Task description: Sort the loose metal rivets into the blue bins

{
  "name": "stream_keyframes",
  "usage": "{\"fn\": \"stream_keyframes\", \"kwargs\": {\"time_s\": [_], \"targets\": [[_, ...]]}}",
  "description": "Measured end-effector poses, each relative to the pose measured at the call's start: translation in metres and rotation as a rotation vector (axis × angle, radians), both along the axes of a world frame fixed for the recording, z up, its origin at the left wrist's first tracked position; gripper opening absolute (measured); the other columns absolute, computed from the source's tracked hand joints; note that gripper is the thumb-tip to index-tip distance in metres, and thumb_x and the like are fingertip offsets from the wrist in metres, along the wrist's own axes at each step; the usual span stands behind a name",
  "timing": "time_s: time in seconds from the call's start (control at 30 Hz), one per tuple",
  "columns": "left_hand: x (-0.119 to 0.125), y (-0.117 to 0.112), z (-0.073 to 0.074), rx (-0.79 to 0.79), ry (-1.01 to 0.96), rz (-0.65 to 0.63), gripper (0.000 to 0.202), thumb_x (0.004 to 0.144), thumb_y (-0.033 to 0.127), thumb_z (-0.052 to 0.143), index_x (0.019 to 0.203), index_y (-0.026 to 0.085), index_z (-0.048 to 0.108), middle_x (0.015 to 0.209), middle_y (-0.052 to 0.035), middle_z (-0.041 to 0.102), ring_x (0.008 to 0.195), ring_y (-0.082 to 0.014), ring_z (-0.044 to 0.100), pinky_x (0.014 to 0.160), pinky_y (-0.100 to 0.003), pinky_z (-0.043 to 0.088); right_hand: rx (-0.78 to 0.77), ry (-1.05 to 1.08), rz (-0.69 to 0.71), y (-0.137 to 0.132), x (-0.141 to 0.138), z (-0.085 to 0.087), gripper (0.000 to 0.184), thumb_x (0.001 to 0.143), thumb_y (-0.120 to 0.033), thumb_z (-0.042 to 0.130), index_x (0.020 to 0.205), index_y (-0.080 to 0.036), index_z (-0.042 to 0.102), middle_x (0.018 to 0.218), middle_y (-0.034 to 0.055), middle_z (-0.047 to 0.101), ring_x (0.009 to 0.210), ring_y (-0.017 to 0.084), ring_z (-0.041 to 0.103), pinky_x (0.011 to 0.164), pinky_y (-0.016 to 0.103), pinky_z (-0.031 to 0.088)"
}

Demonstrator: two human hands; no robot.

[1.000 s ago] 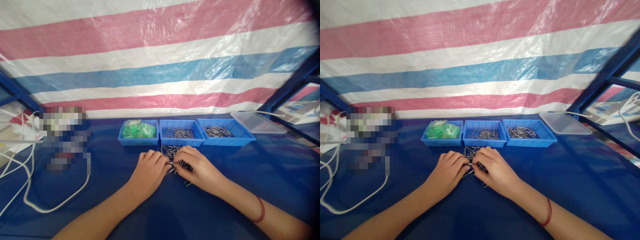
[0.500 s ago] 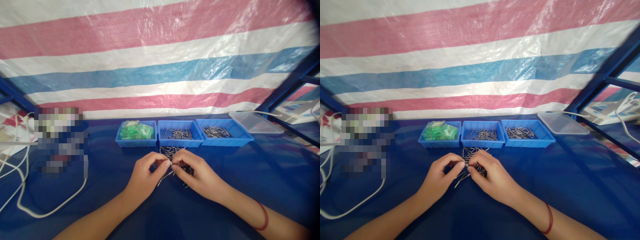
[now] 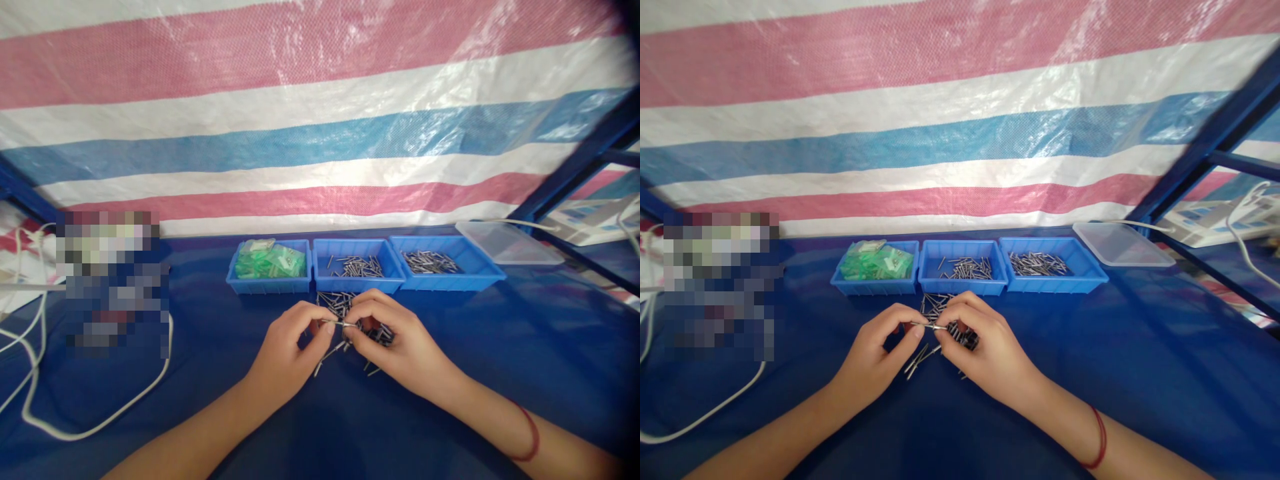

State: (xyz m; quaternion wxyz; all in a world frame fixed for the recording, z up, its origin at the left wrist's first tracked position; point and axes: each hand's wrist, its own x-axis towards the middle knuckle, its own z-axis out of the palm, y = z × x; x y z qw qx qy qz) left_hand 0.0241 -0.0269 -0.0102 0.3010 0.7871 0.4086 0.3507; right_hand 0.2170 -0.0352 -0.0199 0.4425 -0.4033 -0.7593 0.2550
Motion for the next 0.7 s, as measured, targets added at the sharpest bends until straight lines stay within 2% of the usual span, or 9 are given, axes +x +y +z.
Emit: {"fn": "stream_keyframes", "kwargs": {"time_s": [0.13, 0.23, 0.33, 0.4, 0.47, 0.53, 0.63, 0.7], "targets": [[0.000, -0.001, -0.001, 0.029, 0.067, -0.015, 0.010, 0.091, 0.019, 0.049, 0.092, 0.019, 0.060, 0.085, -0.0010, 0.061, 0.079, -0.0141, 0.057, 0.076, -0.026, 0.042, 0.041, 0.014, -0.028, -0.001, 0.003, 0.005, 0.004, 0.086, -0.019, 0.058, 0.087, -0.021, 0.060, 0.084, 0.0033, 0.058, 0.073, 0.015, 0.055, 0.062, 0.027, 0.046], [0.001, -0.001, 0.000, 0.048, 0.108, -0.030, 0.012, 0.092, 0.019, 0.048, 0.099, 0.019, 0.058, 0.088, -0.0020, 0.062, 0.082, -0.0149, 0.058, 0.078, -0.027, 0.042, 0.097, 0.000, -0.125, 0.002, 0.013, 0.013, 0.005, 0.087, -0.021, 0.057, 0.084, -0.021, 0.061, 0.082, 0.0033, 0.060, 0.071, 0.015, 0.055, 0.063, 0.029, 0.046], [-0.001, 0.000, 0.001, 0.057, 0.179, -0.019, 0.013, 0.092, 0.021, 0.048, 0.101, 0.019, 0.057, 0.089, -0.0019, 0.062, 0.083, -0.0154, 0.057, 0.078, -0.028, 0.041, 0.180, 0.006, -0.356, 0.013, 0.035, 0.022, 0.010, 0.086, -0.026, 0.058, 0.079, -0.021, 0.061, 0.081, 0.0038, 0.062, 0.072, 0.017, 0.056, 0.065, 0.031, 0.045], [-0.003, 0.001, 0.003, 0.079, 0.283, -0.029, 0.009, 0.091, 0.023, 0.051, 0.094, 0.019, 0.059, 0.086, -0.0015, 0.062, 0.083, -0.0169, 0.057, 0.077, -0.029, 0.040, 0.201, 0.016, -0.544, 0.022, 0.053, 0.026, 0.014, 0.085, -0.031, 0.060, 0.078, -0.020, 0.062, 0.079, 0.0035, 0.062, 0.068, 0.017, 0.056, 0.062, 0.030, 0.044], [-0.005, 0.001, 0.006, 0.115, 0.420, -0.067, 0.010, 0.087, 0.029, 0.056, 0.086, 0.019, 0.059, 0.084, -0.0013, 0.062, 0.083, -0.0189, 0.056, 0.075, -0.032, 0.038, 0.196, -0.009, -0.719, 0.032, 0.072, 0.025, 0.017, 0.084, -0.035, 0.060, 0.079, -0.019, 0.064, 0.075, 0.0030, 0.063, 0.062, 0.016, 0.054, 0.059, 0.030, 0.043], [-0.008, 0.002, 0.008, 0.148, 0.548, -0.113, 0.017, 0.084, 0.036, 0.061, 0.082, 0.019, 0.059, 0.085, -0.0012, 0.062, 0.082, -0.0204, 0.056, 0.073, -0.034, 0.037, 0.196, -0.123, -0.826, 0.043, 0.088, 0.021, 0.020, 0.084, -0.037, 0.059, 0.081, -0.019, 0.067, 0.073, 0.0034, 0.062, 0.060, 0.016, 0.053, 0.060, 0.031, 0.044], [-0.011, 0.001, 0.009, 0.162, 0.677, -0.161, 0.019, 0.082, 0.039, 0.063, 0.086, 0.020, 0.060, 0.088, -0.0011, 0.062, 0.081, -0.0212, 0.056, 0.071, -0.034, 0.037, 0.188, -0.323, -0.826, 0.055, 0.101, 0.009, 0.023, 0.083, -0.038, 0.059, 0.089, -0.017, 0.068, 0.077, 0.0067, 0.062, 0.068, 0.021, 0.056, 0.068, 0.035, 0.045], [-0.011, 0.001, 0.009, 0.163, 0.717, -0.189, 0.016, 0.085, 0.036, 0.060, 0.090, 0.021, 0.060, 0.088, -0.0009, 0.062, 0.081, -0.0205, 0.057, 0.070, -0.034, 0.038, 0.184, -0.378, -0.790, 0.059, 0.100, 0.003, 0.028, 0.083, -0.038, 0.059, 0.096, -0.015, 0.067, 0.083, 0.0094, 0.063, 0.076, 0.024, 0.058, 0.073, 0.038, 0.046]]}}
